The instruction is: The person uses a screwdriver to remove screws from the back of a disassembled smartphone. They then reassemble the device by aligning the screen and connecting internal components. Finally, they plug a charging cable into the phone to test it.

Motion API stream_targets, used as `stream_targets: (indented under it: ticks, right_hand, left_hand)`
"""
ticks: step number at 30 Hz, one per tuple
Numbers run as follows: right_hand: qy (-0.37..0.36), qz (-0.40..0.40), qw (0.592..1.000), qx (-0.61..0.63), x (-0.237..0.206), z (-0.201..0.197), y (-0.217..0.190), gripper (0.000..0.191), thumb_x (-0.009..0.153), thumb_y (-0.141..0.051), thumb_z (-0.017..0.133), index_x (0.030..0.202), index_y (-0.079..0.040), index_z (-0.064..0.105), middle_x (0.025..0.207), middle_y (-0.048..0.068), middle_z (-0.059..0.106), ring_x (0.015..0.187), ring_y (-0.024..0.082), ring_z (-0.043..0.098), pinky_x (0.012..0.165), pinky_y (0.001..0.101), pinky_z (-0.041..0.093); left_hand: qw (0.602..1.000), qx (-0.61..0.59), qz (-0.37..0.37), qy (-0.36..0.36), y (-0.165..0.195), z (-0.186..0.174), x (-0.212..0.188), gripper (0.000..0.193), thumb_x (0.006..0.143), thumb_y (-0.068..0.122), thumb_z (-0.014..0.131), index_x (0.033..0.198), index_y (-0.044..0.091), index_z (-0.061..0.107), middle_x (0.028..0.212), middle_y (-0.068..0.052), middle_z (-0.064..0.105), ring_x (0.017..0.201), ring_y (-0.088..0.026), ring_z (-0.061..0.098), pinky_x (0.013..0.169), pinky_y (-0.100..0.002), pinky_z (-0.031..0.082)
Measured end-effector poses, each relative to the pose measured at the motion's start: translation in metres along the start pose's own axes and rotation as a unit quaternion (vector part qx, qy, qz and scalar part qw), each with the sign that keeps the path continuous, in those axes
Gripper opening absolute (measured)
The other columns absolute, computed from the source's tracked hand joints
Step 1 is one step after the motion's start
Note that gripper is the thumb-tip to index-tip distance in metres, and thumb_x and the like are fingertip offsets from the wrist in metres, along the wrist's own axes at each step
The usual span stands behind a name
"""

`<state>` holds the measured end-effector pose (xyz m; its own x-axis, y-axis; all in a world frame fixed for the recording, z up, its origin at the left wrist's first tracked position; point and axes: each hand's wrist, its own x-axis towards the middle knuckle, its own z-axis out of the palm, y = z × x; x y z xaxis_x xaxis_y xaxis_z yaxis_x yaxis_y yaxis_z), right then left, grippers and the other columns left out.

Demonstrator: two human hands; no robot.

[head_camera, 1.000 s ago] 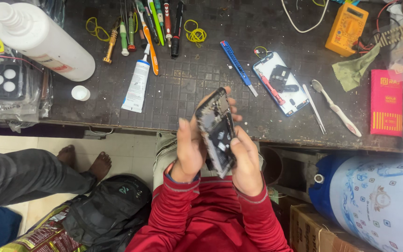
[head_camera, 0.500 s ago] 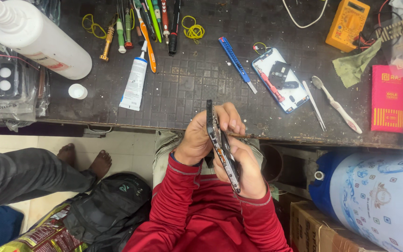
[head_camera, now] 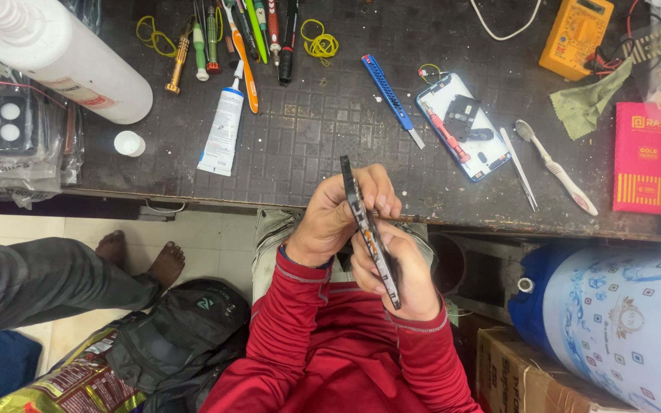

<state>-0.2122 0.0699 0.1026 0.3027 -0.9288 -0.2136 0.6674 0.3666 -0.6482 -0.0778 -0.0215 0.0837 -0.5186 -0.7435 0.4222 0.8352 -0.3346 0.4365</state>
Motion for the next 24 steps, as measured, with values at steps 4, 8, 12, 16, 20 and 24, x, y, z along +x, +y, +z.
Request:
stream_targets:
  ticks: [4,8,12,16,20,24]
  right_hand:
    - [0.035,-0.006,0.996,-0.082,0.001,-0.003,-0.001,0.04,0.107,-0.032,0.04,0.099,0.004,0.057,0.071,0.005,0.048,0.055,0.014,0.045,0.049,0.027,0.033]
    - [0.077,-0.032,0.978,-0.19,0.002,0.006,-0.007,0.063,0.104,-0.048,0.035,0.107,0.008,0.063,0.082,0.008,0.061,0.066,0.016,0.056,0.056,0.0273,0.043]
    - [0.17,-0.184,0.868,-0.428,-0.003,0.027,-0.014,0.069,0.107,-0.055,0.031,0.13,0.005,0.057,0.113,0.009,0.061,0.099,0.019,0.059,0.092,0.0303,0.048]
    - [0.192,-0.373,0.73,-0.54,-0.01,0.05,-0.014,0.058,0.112,-0.051,0.047,0.136,0.002,0.054,0.129,0.013,0.05,0.119,0.022,0.054,0.109,0.0328,0.046]
    - [0.197,-0.448,0.634,-0.599,-0.012,0.065,-0.015,0.046,0.094,-0.022,0.078,0.128,-0.001,0.056,0.123,0.017,0.057,0.114,0.028,0.059,0.102,0.0363,0.052]
    - [0.201,-0.487,0.587,-0.615,-0.009,0.07,-0.019,0.034,0.087,0.0,0.082,0.115,-0.002,0.062,0.108,0.013,0.065,0.094,0.026,0.068,0.085,0.0336,0.056]
  left_hand:
    - [0.999,-0.023,-0.014,0.038,-0.002,0.001,-0.002,0.025,0.102,0.028,0.072,0.105,0.005,0.061,0.107,-0.006,0.056,0.095,-0.02,0.063,0.096,-0.039,0.055]
    - [0.996,-0.035,-0.025,0.076,-0.002,-0.001,-0.004,0.027,0.101,0.028,0.072,0.106,0.004,0.06,0.108,-0.008,0.057,0.087,-0.017,0.065,0.075,-0.03,0.055]
    - [0.992,-0.055,0.018,0.111,-0.007,-0.003,-0.001,0.031,0.101,0.031,0.07,0.109,0.004,0.059,0.111,-0.008,0.056,0.085,-0.013,0.061,0.073,-0.028,0.053]
    - [0.989,-0.056,0.084,0.11,-0.011,-0.001,-0.002,0.027,0.106,0.03,0.07,0.11,0.005,0.058,0.11,-0.005,0.052,0.094,-0.013,0.057,0.089,-0.033,0.049]
    - [0.989,-0.046,0.105,0.099,-0.017,0.01,0.0,0.026,0.106,0.03,0.069,0.111,0.007,0.057,0.112,-0.004,0.052,0.099,-0.014,0.057,0.098,-0.038,0.048]
    - [0.99,-0.061,0.101,0.076,-0.018,0.028,0.002,0.025,0.106,0.028,0.069,0.112,0.008,0.056,0.113,-0.004,0.051,0.095,-0.013,0.058,0.098,-0.038,0.049]
